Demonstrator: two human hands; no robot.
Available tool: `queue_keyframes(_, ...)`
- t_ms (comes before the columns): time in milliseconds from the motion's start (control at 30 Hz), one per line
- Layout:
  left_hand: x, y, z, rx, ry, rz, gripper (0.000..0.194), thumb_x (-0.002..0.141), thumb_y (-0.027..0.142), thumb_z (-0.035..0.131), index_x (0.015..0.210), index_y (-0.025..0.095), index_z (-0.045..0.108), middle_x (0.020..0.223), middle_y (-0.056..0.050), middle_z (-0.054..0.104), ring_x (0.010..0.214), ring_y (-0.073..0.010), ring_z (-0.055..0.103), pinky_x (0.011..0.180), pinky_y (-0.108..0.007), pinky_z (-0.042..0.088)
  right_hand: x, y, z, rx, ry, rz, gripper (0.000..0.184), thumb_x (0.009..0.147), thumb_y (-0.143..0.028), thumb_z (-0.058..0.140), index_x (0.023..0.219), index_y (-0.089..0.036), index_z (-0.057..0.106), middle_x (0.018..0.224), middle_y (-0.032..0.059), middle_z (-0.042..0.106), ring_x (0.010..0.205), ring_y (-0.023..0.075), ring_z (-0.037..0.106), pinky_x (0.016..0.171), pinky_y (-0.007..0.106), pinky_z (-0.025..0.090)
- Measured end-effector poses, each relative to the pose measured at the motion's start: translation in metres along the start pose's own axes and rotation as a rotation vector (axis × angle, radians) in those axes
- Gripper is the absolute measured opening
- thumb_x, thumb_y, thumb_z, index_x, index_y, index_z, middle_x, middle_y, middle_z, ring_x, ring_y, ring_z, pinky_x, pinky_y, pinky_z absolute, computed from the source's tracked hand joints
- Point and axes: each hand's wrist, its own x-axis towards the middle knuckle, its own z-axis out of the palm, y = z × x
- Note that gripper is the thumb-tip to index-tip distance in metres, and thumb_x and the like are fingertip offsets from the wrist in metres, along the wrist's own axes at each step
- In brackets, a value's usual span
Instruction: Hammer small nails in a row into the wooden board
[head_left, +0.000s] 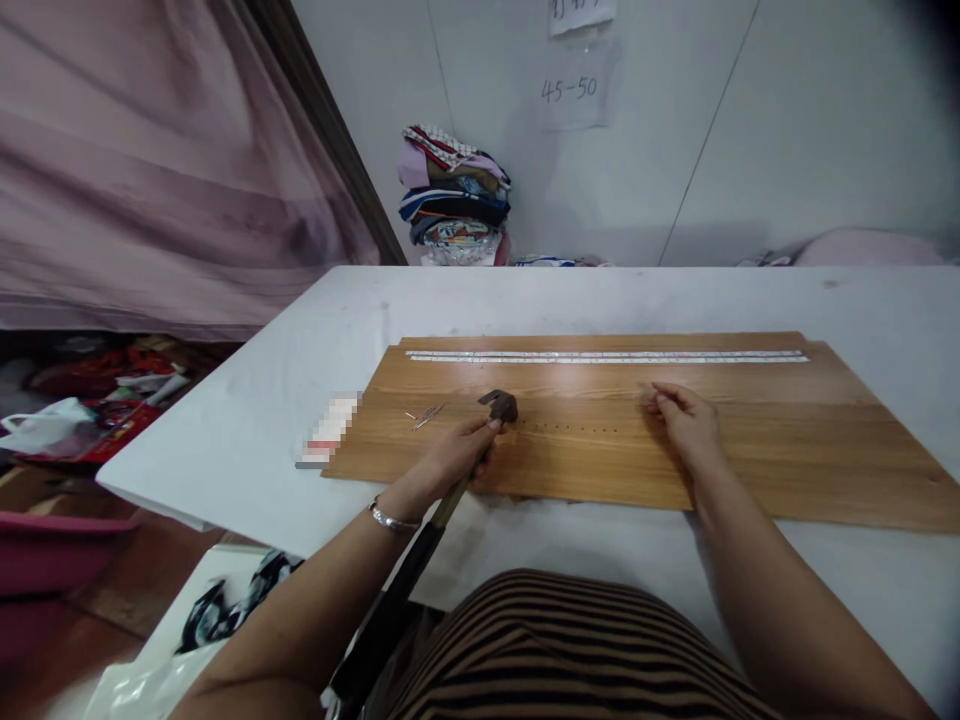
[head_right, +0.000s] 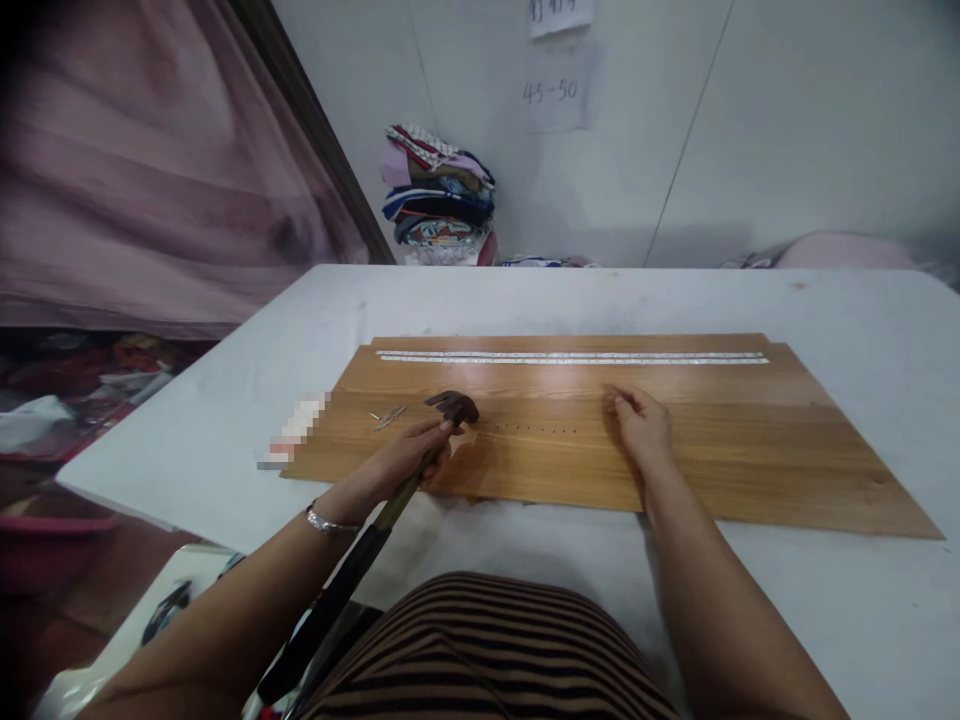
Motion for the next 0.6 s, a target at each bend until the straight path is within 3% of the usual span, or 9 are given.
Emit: queue_keyframes(600, -0.001, 0.0006, 0.0, -0.02, 0.009, -0.03, 0.048, 0.091, 0.064, 0.064, 0.107, 0.018, 0.061, 0.064, 0.005, 0.053, 0.044, -0.0073, 0.042, 0.042, -0.021, 0.03, 0.0007, 0.0014, 0.0007, -0.016, 0.011, -0.021, 0.037, 0.077, -0.048, 0.067, 0.101, -0.023, 0.082, 0.081, 0.0056, 0.08, 0.073, 0.0218, 0.073, 0.072, 0.037, 0.06)
